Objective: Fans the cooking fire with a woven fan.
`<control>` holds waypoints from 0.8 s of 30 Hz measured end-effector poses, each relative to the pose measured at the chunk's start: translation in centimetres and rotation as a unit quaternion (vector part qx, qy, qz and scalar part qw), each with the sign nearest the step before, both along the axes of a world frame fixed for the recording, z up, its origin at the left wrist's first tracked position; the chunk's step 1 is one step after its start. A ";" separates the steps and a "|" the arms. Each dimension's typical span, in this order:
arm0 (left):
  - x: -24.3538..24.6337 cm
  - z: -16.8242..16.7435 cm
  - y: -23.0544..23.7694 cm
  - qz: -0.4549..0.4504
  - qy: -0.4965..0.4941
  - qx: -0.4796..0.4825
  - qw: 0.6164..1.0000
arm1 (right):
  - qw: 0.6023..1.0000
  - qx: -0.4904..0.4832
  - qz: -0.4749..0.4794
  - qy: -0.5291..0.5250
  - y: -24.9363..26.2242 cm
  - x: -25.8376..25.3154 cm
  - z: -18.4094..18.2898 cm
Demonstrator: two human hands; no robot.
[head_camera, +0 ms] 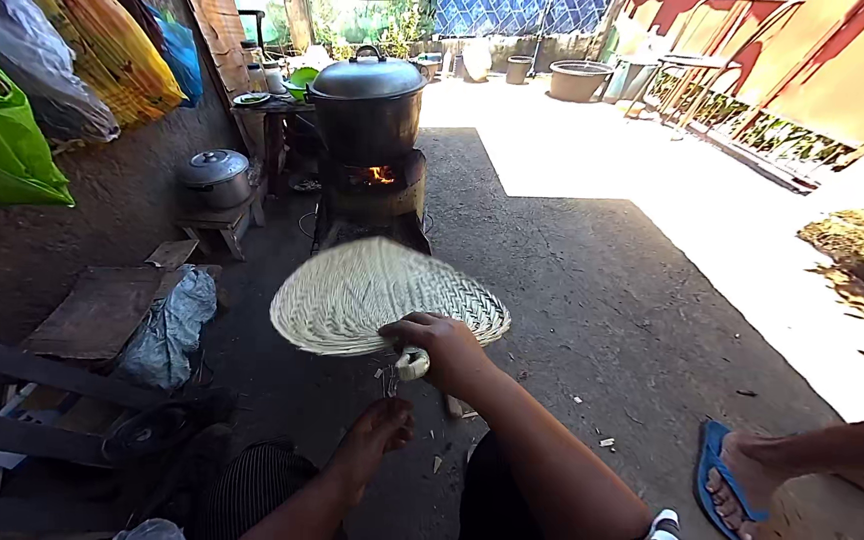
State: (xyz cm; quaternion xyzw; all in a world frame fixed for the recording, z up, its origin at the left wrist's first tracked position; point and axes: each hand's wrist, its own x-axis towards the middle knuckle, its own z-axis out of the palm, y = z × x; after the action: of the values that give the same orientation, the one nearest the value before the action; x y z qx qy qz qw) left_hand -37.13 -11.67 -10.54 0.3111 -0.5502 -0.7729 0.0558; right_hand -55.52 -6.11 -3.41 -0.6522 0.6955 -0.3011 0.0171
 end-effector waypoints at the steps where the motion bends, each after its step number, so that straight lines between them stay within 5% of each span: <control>1: 0.0 0.0 0.0 -0.001 0.003 -0.003 1.000 | 1.000 0.003 0.004 -0.007 0.1 0.0 0.1; 5: 0.1 -0.1 0.0 0.000 0.004 0.004 1.000 | 0.993 -0.105 -0.039 0.032 -0.7 0.4 -1.3; 8: 0.1 0.2 0.0 0.000 -0.001 0.007 1.000 | 0.999 0.028 0.004 -0.021 -0.2 -0.2 0.2; 12: 0.1 0.0 0.0 0.002 0.003 0.006 1.000 | 0.996 -0.074 -0.042 -0.007 -0.7 0.0 -1.0; 15: 0.1 0.2 0.0 -0.001 0.001 0.004 1.000 | 1.000 0.008 0.000 -0.026 -0.2 -0.3 0.1; 19: 0.2 0.1 0.0 -0.005 0.005 0.002 1.000 | 0.993 -0.114 -0.039 0.005 -0.7 -0.1 -1.3; 22: 0.1 0.2 0.1 -0.003 0.003 0.007 1.000 | 1.000 0.003 0.000 -0.017 -0.2 -0.5 0.1; 24: 0.1 0.1 0.1 -0.006 0.006 0.005 1.000 | 1.000 -0.015 -0.012 -0.020 -0.1 -0.5 0.0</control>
State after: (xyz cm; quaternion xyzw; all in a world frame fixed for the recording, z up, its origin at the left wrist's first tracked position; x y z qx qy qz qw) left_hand -37.04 -11.62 -10.40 0.3034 -0.5477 -0.7779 0.0529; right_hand -55.97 -6.24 -3.39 -0.6378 0.6983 -0.3245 0.0170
